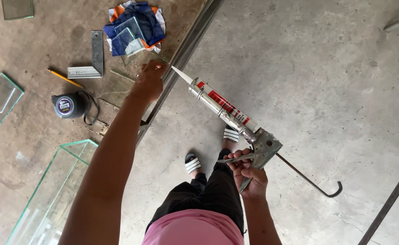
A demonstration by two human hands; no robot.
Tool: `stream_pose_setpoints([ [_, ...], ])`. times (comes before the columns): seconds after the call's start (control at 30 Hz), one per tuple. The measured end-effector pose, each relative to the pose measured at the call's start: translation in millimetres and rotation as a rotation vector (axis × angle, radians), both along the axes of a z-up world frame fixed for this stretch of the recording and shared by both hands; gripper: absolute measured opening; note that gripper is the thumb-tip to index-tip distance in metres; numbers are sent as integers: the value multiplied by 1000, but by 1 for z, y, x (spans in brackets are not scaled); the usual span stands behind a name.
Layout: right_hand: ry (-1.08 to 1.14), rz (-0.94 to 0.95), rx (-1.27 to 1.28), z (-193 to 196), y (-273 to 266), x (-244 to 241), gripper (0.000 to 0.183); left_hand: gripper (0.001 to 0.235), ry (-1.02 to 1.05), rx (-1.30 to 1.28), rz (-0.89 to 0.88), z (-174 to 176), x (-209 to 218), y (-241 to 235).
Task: Assemble a glass structure by aligning glass panels and preparing a sealant gun
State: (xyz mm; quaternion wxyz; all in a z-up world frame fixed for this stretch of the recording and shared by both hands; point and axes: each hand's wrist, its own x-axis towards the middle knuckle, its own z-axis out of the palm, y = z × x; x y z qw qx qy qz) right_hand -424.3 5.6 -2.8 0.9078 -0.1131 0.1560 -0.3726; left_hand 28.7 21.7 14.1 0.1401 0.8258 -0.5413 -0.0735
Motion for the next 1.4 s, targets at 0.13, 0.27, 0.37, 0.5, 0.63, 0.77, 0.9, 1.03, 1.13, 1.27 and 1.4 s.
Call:
stream_pose_setpoints([
  [0.13,-8,-26,-9,-2,3,3,63,57,21,39,-28,-6,7,1],
  [0.27,-14,-28,8,-2,5,5,63,58,47,69,-30,3,6,2],
  [0.37,-26,-44,22,-4,8,9,62,60,59,79,-43,-2,13,3],
  [0.5,-26,-51,24,-3,10,13,63,63,37,111,-64,14,8,1],
  [0.63,-25,-27,46,2,10,16,61,64,60,169,-51,8,15,-2],
  [0.77,-23,-38,51,2,13,18,60,66,97,201,-25,10,20,-6],
  [0.9,-20,-43,60,8,13,22,62,59,137,163,-10,20,15,-5],
  [1.03,-27,-55,48,9,14,22,63,56,190,158,19,30,15,-8],
  [1.13,-30,-55,45,12,13,24,62,53,217,153,31,35,16,-8],
  [1.27,39,24,50,25,11,18,54,50,208,234,43,45,11,-13],
  [1.4,49,21,54,26,8,18,56,50,232,242,48,48,9,-15],
])
